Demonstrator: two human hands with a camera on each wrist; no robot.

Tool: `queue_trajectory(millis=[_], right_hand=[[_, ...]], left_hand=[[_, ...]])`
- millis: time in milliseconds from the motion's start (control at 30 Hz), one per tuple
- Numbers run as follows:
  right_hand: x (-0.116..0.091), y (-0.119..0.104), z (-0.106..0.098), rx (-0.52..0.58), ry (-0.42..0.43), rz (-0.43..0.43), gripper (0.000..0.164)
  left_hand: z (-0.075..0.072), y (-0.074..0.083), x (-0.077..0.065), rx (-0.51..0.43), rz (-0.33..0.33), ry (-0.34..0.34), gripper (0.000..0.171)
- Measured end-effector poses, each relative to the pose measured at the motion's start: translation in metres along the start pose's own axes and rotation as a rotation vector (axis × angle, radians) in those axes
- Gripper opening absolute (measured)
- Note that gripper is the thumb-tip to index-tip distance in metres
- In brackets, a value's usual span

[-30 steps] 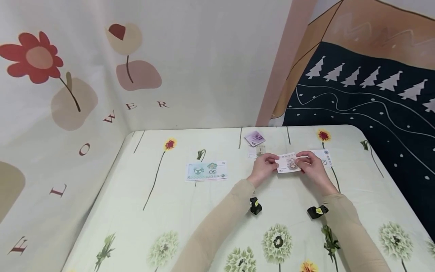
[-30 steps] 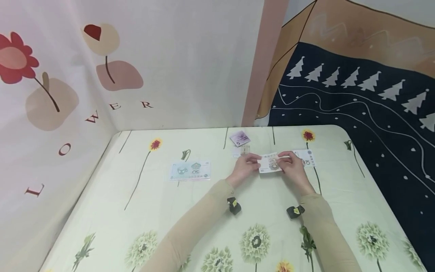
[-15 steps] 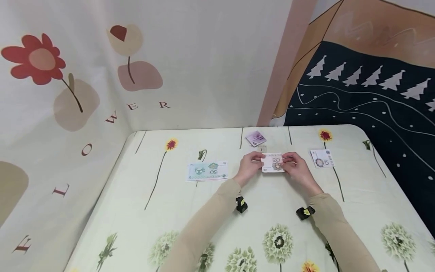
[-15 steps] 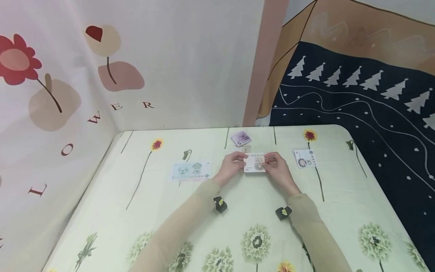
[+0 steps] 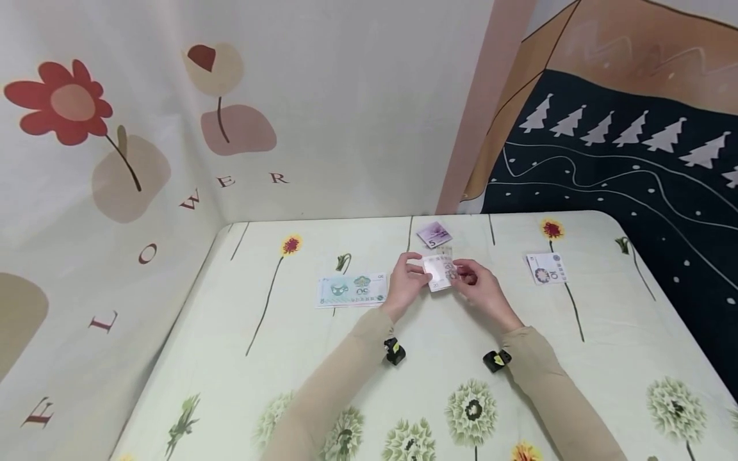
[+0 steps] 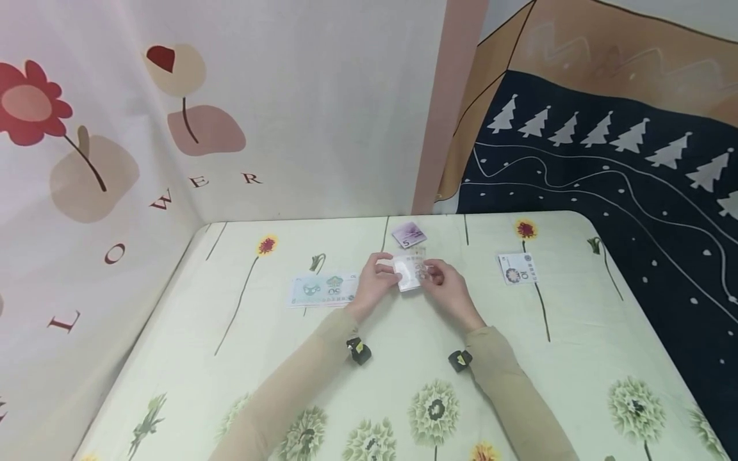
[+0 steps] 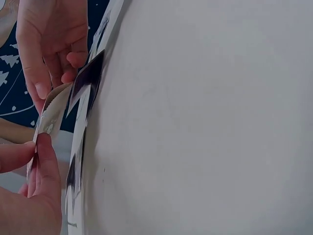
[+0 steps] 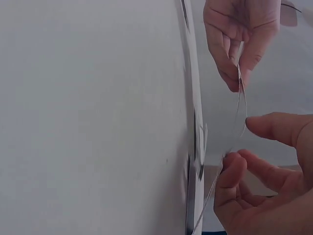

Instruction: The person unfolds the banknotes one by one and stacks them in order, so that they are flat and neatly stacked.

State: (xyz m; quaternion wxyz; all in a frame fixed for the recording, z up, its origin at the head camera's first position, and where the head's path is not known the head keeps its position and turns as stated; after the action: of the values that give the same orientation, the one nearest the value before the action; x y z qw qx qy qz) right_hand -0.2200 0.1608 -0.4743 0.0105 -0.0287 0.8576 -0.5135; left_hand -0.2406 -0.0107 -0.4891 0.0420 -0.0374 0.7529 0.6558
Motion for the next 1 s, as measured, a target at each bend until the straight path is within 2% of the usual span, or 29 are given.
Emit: queue_trajectory(millis=[233,400,567,833,1000], right_hand=[[-0.002,-0.01,0.017,0.041,-0.056,-0.065,0.048],[-0.005,-0.02,0.023,0.084,-0.075,-0.074,0.054],[-0.007,-0.023,0.027,0.155,-0.107,-0.048,0.059],[-0.01,-0.021,0.032,0.272,-0.17,0.015,0.071],[-0.012,-0.019,0.031,0.288,-0.167,0.024,0.078]], left_hand=[[-0.008,0.003,-0.004,-0.044,0.016,-0.015,0.042],[-0.009,0.01,-0.01,-0.125,0.052,-0.063,0.043],[-0.009,0.017,-0.015,-0.185,0.064,-0.116,0.045],[-0.013,0.015,-0.019,-0.195,0.047,-0.134,0.047],[-0.021,0.013,-0.019,-0.196,0.055,-0.139,0.047]])
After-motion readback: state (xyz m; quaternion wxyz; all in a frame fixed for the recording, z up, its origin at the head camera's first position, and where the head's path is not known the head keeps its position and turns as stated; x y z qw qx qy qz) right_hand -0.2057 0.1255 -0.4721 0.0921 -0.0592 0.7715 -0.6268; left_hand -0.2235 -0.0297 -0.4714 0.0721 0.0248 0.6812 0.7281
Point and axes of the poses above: each hand's wrist, its own x-axis towards the middle knuckle, its own z-axis out of the palm, y = z × x, the point moved 5 cm from there along x, towards the middle knuckle, and after that the axes turned 3 degrees about y, right-handed, at the moved point
